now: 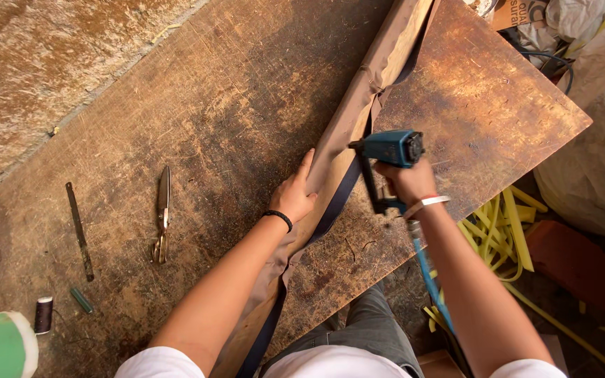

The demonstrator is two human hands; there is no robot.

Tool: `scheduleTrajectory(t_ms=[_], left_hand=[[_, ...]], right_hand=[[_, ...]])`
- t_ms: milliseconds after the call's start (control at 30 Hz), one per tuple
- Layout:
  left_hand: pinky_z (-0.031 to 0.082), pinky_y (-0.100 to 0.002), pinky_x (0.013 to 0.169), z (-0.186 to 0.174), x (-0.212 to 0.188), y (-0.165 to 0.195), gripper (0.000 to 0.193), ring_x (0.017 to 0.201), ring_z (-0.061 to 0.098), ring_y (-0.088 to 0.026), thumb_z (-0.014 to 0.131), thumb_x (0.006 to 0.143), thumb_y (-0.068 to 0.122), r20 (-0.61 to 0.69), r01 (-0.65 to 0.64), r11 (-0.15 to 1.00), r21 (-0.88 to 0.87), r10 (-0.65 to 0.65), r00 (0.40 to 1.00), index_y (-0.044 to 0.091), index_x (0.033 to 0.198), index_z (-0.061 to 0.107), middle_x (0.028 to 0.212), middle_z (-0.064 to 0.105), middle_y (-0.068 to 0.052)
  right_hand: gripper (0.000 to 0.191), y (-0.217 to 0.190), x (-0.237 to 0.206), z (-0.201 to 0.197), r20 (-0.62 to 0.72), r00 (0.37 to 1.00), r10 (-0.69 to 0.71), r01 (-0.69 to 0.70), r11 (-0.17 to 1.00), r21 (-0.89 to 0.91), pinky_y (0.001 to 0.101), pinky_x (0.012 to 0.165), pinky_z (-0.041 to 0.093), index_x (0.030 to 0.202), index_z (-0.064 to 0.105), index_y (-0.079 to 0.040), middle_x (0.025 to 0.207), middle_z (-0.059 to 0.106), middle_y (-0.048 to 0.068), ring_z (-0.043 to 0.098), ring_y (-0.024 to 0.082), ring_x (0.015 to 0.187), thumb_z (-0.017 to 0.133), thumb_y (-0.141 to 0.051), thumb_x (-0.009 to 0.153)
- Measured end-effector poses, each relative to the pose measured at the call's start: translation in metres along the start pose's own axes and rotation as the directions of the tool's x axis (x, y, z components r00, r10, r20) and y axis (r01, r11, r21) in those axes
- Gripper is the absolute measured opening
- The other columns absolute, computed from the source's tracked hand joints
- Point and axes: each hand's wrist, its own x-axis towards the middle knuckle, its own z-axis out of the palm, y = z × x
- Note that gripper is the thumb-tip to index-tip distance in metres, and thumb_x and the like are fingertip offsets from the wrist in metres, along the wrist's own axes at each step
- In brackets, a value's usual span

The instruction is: The person cuts brown fabric with shears, wraps it around a long wooden frame strip, and staples the fabric in place using a pneumatic nail gun, working along the strip and smoothing the fabric as they go. At the end they lift and carry the padded strip across the workshop.

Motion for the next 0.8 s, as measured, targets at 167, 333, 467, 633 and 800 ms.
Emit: scheduleTrajectory(t_ms=[167,333,467,633,800], left_hand=[[0.054,-0.053,0.093,0.0,0.0,0.0,0.108,0.109,0.066,-0.045,0.075,0.082,0.015,-0.038,-0.02,1.0,0.021,0.021,0.999,0.036,0.162,0.005,0.128,0.065,-0.024],[0.054,-0.052,0.094,0.004,-0.001,-0.001,0.11,0.11,0.066,-0.045,0.074,0.081,0.014,-0.031,-0.011,0.998,0.058,0.013,0.999,0.035,0.163,0.004,0.127,0.065,-0.025],[0.053,-0.053,0.094,0.003,-0.002,0.001,0.111,0.109,0.067,-0.045,0.073,0.082,0.012,-0.01,-0.032,0.997,0.064,0.032,0.999,0.033,0.163,0.0,0.123,0.066,-0.026],[0.054,-0.051,0.093,0.0,-0.005,0.008,0.113,0.109,0.067,-0.043,0.073,0.082,0.011,0.057,0.005,0.995,0.099,-0.011,0.998,0.03,0.163,-0.003,0.122,0.065,-0.027],[0.054,-0.049,0.095,0.004,-0.004,0.006,0.107,0.11,0.068,-0.042,0.071,0.085,0.013,0.062,0.036,0.997,0.075,-0.041,0.997,0.024,0.165,0.001,0.12,0.067,-0.026]], right_hand=[[0.018,-0.02,-0.023,0.028,0.084,0.994,0.064,-0.067,0.997,0.035,0.0334,0.045,0.04,0.079,0.073,0.001,0.059,0.062,0.009,0.054,0.015,0.045,0.081,-0.015,0.083],[0.015,-0.012,-0.046,0.037,0.081,0.996,0.028,-0.031,0.999,0.036,0.0321,0.046,0.044,0.081,0.073,-0.003,0.059,0.064,0.004,0.057,0.012,0.047,0.082,-0.014,0.077],[0.021,-0.003,-0.063,0.047,0.133,0.987,0.089,-0.1,0.992,0.082,0.0358,0.047,0.041,0.08,0.072,0.001,0.06,0.062,0.005,0.055,0.015,0.049,0.083,-0.016,0.078],[0.022,0.007,-0.086,0.055,0.143,0.986,0.087,-0.074,0.993,-0.094,0.0361,0.051,0.047,0.081,0.075,-0.002,0.06,0.066,0.008,0.061,0.017,0.05,0.083,-0.022,0.078],[0.023,0.016,-0.107,0.061,0.024,0.998,-0.064,0.067,0.99,-0.125,0.032,0.055,0.049,0.088,0.078,-0.007,0.061,0.068,0.004,0.064,0.014,0.052,0.085,-0.024,0.074]])
